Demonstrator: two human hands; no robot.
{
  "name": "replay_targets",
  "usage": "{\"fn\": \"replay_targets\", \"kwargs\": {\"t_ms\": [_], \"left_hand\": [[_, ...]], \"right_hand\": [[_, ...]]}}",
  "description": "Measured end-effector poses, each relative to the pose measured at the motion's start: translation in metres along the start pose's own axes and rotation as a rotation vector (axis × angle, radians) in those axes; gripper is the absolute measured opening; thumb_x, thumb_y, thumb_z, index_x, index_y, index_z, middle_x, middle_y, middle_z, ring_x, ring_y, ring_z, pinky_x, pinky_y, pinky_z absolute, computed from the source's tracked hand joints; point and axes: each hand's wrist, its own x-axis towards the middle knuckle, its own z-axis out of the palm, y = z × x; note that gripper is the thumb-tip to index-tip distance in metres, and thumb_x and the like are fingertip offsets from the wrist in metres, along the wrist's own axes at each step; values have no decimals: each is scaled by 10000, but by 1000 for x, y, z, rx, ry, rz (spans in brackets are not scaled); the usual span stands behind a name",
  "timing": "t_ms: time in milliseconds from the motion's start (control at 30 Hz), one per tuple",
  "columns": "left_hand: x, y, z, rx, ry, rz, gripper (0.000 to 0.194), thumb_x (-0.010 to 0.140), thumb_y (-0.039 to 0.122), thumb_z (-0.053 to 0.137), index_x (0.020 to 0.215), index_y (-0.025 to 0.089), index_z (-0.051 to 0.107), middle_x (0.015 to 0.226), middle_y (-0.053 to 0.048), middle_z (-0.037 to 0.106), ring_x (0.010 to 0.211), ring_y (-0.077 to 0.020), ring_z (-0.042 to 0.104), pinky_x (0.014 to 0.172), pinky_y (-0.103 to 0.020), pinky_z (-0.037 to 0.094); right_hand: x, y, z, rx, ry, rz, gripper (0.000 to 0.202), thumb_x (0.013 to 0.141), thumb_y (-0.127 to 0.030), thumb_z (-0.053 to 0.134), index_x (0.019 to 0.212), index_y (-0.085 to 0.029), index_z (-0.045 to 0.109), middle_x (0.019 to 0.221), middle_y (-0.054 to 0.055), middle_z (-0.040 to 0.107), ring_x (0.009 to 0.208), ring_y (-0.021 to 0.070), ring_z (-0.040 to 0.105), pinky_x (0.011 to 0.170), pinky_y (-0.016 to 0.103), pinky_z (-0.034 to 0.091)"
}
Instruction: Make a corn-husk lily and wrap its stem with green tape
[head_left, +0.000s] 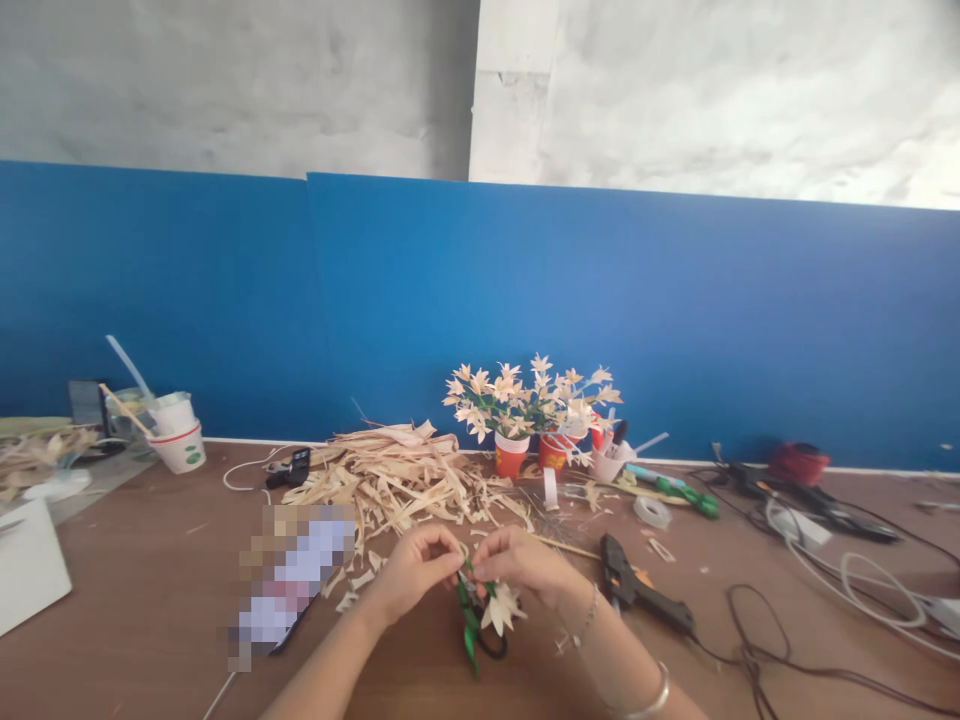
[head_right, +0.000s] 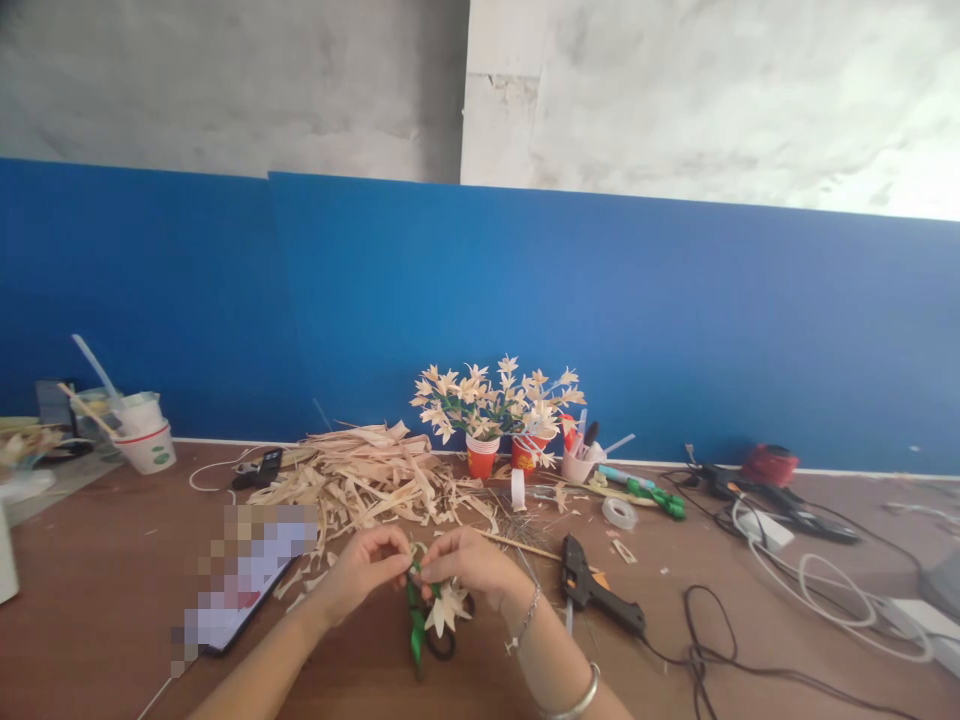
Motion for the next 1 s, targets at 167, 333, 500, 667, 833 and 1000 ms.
{"fn": "replay_targets", "kwargs": {"t_ms": [167,333,500,667,833,1000], "left_hand": [[4,-10,0,41,111,-56,187,679,312,638,635,152,551,493,39,529,444,-97,485,450,-210,382],[8,-14,-4,89,119,-126,215,631,331,660,671,144,562,481,43,540,427,-96,490,414,-204,380],[7,-12,-7,113,108,-264,236,624,343,656,693,151,538,408,64,511,319,-71,435,308,-166,225],[4,-10,-3,-127,115,-262,259,601,317,693,678,148,513,592,19,610,510,-101,597,420,-163,362],[7,-10,-2,-50,147,-210,232,608,308,699,717,128,602,541,15,614,470,-111,566,487,-224,425],[8,-7,-5,-8,148,-152,205,615,309,699,658,117,640,502,2,614,455,-123,554,480,-240,429]], "right_hand": [[1,-3,15,-573,382,-221,127,595,-191,611,716,-166,642,655,5,651,589,124,538,564,221,376],[3,0,19,-887,510,-336,97,674,-197,571,604,-186,637,597,-9,648,628,133,551,725,264,362],[7,6,12,-890,528,-314,115,667,-194,572,567,-180,626,530,-21,611,545,115,513,647,232,351],[6,4,13,-866,545,-335,134,680,-223,571,564,-185,624,542,-21,613,553,112,516,656,232,356],[11,8,13,-697,512,-295,133,666,-255,588,567,-173,623,546,-15,607,540,106,507,590,221,363],[10,7,8,-297,294,-138,117,591,-252,648,590,-138,622,501,-15,584,436,79,442,458,202,315]]}}
